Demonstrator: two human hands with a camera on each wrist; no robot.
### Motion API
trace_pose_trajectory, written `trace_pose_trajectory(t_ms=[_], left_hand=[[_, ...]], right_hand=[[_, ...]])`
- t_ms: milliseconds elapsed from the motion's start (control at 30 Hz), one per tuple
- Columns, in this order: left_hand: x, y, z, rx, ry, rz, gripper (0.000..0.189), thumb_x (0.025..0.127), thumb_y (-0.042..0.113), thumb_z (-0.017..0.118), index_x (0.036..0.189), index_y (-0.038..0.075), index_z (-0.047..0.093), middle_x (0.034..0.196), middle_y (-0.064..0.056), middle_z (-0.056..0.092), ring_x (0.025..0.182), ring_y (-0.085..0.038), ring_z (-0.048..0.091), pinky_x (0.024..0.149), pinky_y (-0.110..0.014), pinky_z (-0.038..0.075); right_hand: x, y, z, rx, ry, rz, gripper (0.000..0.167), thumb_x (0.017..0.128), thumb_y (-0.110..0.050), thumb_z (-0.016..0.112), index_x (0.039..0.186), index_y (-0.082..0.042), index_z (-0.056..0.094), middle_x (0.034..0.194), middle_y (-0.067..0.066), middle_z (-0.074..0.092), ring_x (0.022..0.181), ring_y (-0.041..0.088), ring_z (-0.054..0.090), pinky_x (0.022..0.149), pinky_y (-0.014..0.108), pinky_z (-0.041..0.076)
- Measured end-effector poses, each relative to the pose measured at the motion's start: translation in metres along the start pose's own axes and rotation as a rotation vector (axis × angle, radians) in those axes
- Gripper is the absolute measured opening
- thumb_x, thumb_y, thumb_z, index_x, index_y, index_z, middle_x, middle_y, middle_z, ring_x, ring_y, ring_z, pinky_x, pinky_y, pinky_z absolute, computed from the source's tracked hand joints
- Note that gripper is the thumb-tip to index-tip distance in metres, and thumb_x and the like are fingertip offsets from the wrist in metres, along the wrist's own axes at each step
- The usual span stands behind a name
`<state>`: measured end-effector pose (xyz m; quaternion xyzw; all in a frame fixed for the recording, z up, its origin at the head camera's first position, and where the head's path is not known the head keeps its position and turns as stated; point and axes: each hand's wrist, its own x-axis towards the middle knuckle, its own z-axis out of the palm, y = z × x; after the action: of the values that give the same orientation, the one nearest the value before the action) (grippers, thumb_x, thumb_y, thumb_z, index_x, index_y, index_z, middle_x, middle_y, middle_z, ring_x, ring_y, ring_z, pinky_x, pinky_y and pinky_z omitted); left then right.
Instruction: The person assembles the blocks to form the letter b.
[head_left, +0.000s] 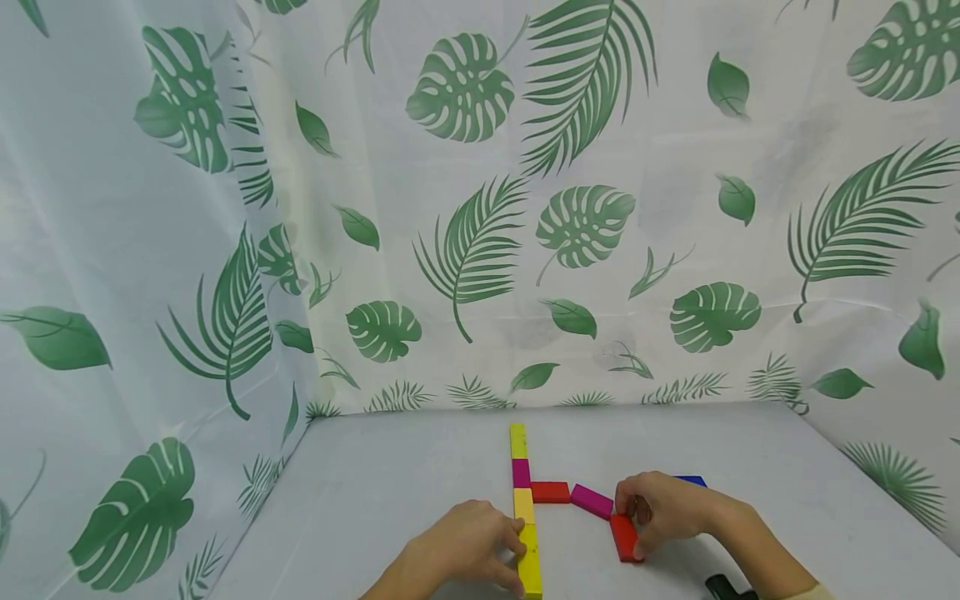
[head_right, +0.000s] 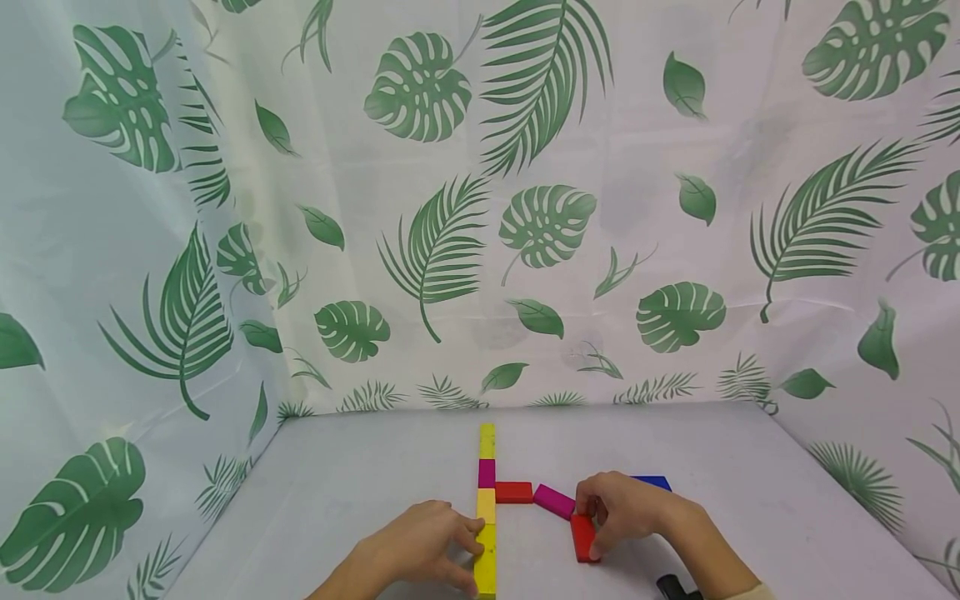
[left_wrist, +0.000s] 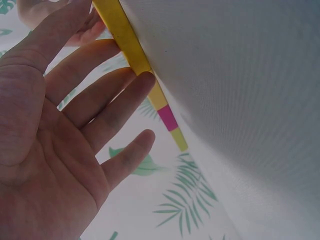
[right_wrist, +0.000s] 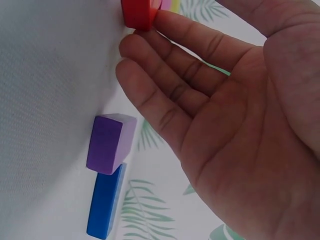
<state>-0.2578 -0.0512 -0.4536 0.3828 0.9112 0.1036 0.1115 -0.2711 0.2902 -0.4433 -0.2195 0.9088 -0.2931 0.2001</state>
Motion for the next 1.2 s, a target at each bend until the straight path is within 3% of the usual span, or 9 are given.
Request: trace_pose_trajectory(t_ms=[767, 1200], left_hand=[[0.0001, 0.0006, 0.0002, 0.026, -0.001, -0.005, 0.035, 0.079, 0.054, 0.087, 0.110, 0.039, 0.081, 0.132, 0.017, 0.070, 0.104, 0.004, 0.064, 0.083, -0.017, 0.048], [0.0007, 0.0023, -0.0005, 0.027, -0.003, -0.026, 0.035, 0.079, 0.052, 0.088, 0.110, 0.039, 0.081, 0.130, 0.019, 0.070, 0.106, 0.004, 0.064, 0.087, -0.019, 0.050]], right_hand=[[0.0008, 0.0032, -0.0005, -0.005, -0.002, -0.038, 0.036, 0.077, -0.019, 0.092, 0.103, -0.018, 0.068, 0.091, 0.002, 0.065, 0.083, 0.019, 0.058, 0.067, 0.026, 0.049], [0.0044, 0.0087, -0.0084, -0.002, 0.139, -0.070, 0.044, 0.087, -0.027, 0.084, 0.124, -0.009, 0.067, 0.113, 0.006, 0.067, 0.101, 0.026, 0.059, 0.073, 0.026, 0.054]])
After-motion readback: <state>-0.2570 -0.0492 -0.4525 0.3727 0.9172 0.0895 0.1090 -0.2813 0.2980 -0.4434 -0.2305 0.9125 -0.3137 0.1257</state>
